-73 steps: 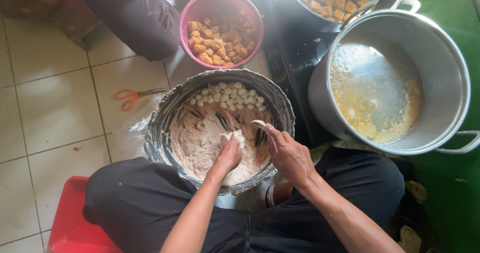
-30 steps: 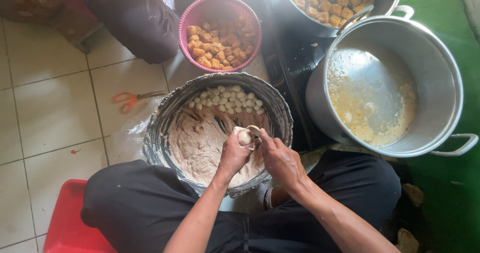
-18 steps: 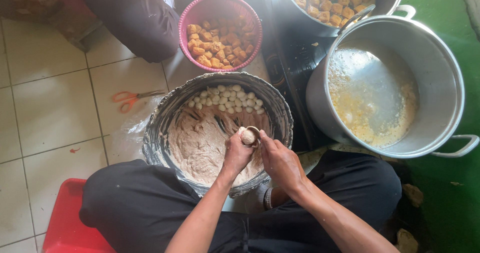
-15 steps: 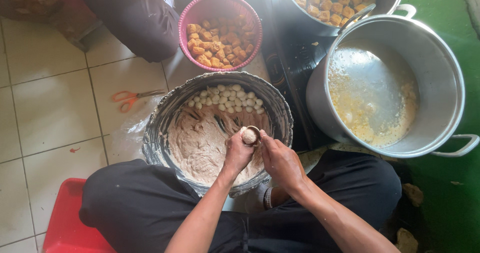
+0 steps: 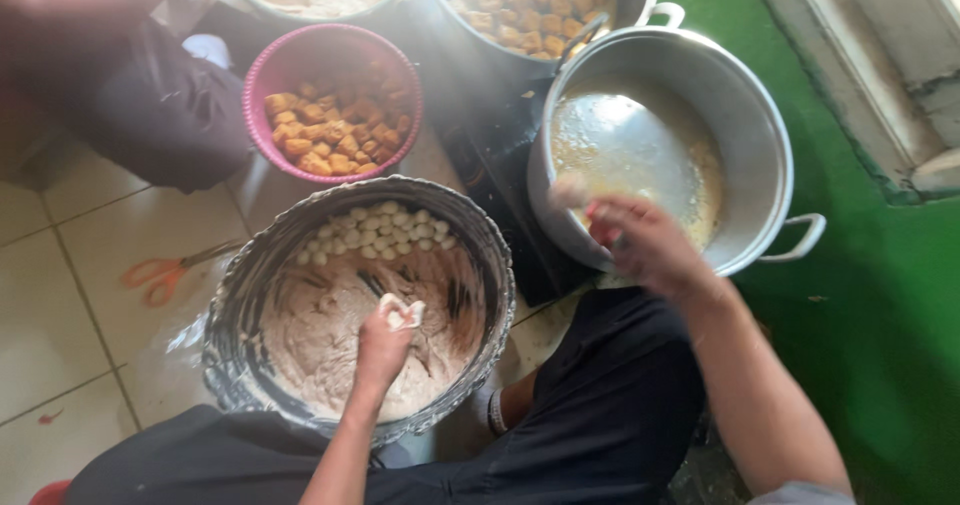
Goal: The person sits on the floor and scoops batter from a large basin with a spoon, shapes it into balls between their hand and the spoon, and drops the balls into a pot of hot oil to fry. A coworker occasionally moves fried pieces in the oil and transfers them to a pink basket of finished fried snacks.
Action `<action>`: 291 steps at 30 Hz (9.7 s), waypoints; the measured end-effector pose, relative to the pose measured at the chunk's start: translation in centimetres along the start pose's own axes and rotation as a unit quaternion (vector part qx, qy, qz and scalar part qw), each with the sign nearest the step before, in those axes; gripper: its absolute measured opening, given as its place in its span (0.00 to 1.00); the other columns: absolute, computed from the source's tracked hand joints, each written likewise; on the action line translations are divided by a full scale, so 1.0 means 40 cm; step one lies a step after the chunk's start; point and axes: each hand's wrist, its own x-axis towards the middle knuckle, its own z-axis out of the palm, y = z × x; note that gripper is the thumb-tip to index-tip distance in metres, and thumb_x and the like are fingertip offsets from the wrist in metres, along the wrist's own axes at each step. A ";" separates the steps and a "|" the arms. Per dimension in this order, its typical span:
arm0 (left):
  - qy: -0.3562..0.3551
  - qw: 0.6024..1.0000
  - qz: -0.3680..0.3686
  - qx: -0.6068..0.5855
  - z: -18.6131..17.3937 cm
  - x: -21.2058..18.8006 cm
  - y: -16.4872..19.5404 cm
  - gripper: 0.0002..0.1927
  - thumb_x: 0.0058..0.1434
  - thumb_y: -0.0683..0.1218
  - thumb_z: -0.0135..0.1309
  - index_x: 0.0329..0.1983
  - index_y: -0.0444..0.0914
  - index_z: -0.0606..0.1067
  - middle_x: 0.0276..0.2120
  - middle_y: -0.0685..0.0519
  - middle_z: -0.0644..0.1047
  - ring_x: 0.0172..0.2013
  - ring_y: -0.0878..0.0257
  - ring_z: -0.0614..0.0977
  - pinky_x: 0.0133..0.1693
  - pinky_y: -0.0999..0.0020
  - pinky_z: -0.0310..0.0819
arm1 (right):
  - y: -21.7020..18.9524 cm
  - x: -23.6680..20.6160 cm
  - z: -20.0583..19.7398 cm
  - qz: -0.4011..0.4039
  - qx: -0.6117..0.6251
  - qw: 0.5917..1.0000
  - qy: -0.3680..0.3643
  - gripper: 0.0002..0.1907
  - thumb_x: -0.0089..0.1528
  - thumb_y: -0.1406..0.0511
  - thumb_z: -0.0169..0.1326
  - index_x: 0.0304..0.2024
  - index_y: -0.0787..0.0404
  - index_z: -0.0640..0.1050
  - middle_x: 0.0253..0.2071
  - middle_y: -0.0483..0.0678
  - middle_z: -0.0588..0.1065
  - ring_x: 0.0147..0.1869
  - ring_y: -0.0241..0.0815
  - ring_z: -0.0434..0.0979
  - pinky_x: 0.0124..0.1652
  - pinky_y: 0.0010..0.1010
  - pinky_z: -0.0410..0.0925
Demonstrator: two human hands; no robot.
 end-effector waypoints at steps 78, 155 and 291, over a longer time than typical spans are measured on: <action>-0.029 0.989 0.054 -0.135 0.002 -0.061 0.163 0.20 0.55 0.45 0.65 0.50 0.37 0.75 0.40 0.51 0.83 0.40 0.65 0.83 0.42 0.68 0.77 | 0.228 -0.079 0.404 -0.344 -0.537 0.769 0.029 0.22 0.66 0.64 0.52 0.63 0.57 0.71 0.37 0.55 0.77 0.35 0.59 0.79 0.32 0.45 0.73; 0.269 0.946 0.109 0.145 -0.127 0.186 -0.066 0.22 0.61 0.39 0.52 0.59 0.30 0.70 0.49 0.31 0.76 0.51 0.35 0.76 0.52 0.49 0.70 | -0.025 0.070 -0.130 -0.255 -0.440 0.802 0.313 0.20 0.76 0.66 0.49 0.69 0.65 0.67 0.44 0.58 0.76 0.47 0.49 0.77 0.48 0.40 0.68; -0.012 0.991 0.099 -0.091 0.038 -0.019 0.076 0.07 0.57 0.42 0.61 0.37 0.37 0.78 0.30 0.47 0.82 0.31 0.60 0.84 0.35 0.64 0.77 | 0.215 -0.028 0.382 0.088 -0.054 0.982 -0.157 0.18 0.67 0.61 0.55 0.58 0.59 0.80 0.28 0.41 0.75 0.22 0.26 0.59 0.19 0.19 0.53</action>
